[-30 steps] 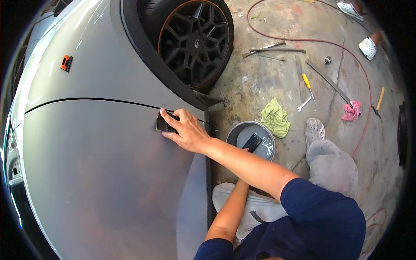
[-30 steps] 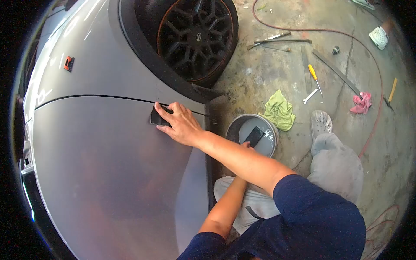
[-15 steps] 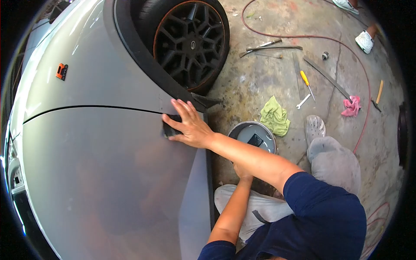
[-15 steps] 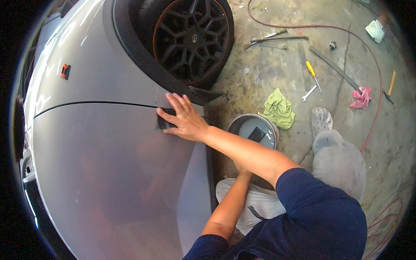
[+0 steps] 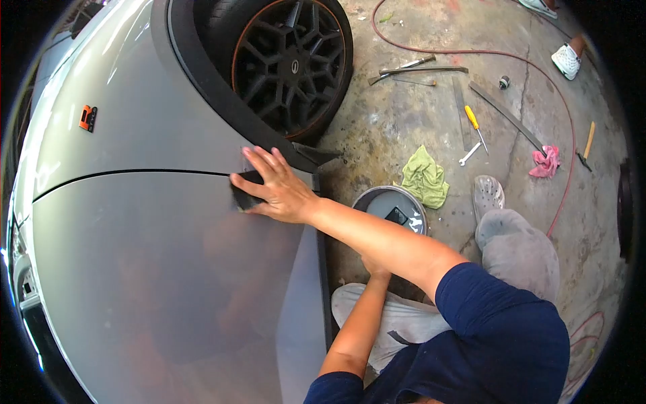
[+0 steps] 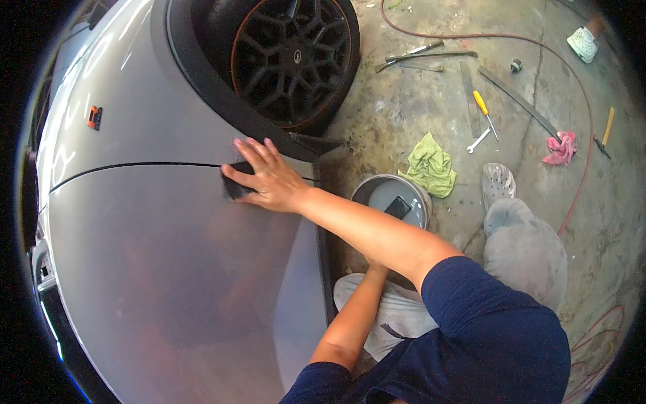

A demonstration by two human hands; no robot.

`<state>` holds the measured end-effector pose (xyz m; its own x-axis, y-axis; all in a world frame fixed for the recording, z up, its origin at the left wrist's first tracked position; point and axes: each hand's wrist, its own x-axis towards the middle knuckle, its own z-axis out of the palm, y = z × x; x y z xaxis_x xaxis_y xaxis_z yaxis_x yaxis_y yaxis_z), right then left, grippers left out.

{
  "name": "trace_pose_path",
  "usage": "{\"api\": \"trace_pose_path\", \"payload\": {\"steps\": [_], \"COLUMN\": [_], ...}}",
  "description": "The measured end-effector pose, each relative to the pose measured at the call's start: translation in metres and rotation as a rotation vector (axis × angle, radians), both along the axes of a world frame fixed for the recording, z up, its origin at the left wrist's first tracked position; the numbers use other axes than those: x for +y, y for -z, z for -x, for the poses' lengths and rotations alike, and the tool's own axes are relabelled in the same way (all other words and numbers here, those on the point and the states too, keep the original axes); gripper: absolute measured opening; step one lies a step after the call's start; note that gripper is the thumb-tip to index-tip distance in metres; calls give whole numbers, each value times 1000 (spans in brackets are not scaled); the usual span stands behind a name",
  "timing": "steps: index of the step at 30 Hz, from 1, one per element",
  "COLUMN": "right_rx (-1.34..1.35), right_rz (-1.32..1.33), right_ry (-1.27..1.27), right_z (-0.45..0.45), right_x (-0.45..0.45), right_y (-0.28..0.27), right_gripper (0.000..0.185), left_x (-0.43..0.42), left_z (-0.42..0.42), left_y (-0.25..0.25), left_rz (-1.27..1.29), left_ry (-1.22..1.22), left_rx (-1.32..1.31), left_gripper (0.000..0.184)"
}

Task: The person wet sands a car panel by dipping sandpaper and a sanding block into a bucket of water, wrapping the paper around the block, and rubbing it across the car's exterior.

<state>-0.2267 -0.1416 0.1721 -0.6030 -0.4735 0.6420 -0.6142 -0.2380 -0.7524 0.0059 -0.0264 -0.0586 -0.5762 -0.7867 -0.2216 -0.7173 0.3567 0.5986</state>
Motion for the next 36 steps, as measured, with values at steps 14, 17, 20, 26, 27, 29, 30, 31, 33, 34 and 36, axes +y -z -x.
{"api": "trace_pose_path", "payload": {"steps": [14,17,20,26,27,29,30,31,33,34,36], "right_rx": [22,6,12,-5,-8,-21,-2,-30,-86,-111,-117], "right_rz": [-14,51,-21,22,13,-5,-5,-23,-61,-42,-57], "right_ry": [1,-11,-17,-14,-2,26,35,38,44,65,114], "right_z": [-5,4,-2,-4,-3,-4,-12,-26,-52,-52,-35], "right_x": [0,0,4,2,2,6,5,7,9,9,6], "right_y": [37,-1,8,14,3,-12,0,7,12,2,-19], "right_gripper": [84,84,83,78,79,82,78,75,70,68,70], "left_x": [-3,-5,4,1,3,9,9,7,3,5,3], "left_z": [24,16,13,29,30,28,29,29,31,38,45], "left_y": [-38,-15,-22,-49,-48,-38,-32,-25,-19,-35,-35], "left_rz": [-22,-44,2,33,18,84,124,165,248,253,260], "left_ry": [38,-22,-57,96,99,174,212,251,329,362,336], "left_rx": [-320,-320,-304,-345,-303,-202,-149,-97,7,2,-16], "left_gripper": [61,59,58,49,46,42,39,37,33,33,33]}}
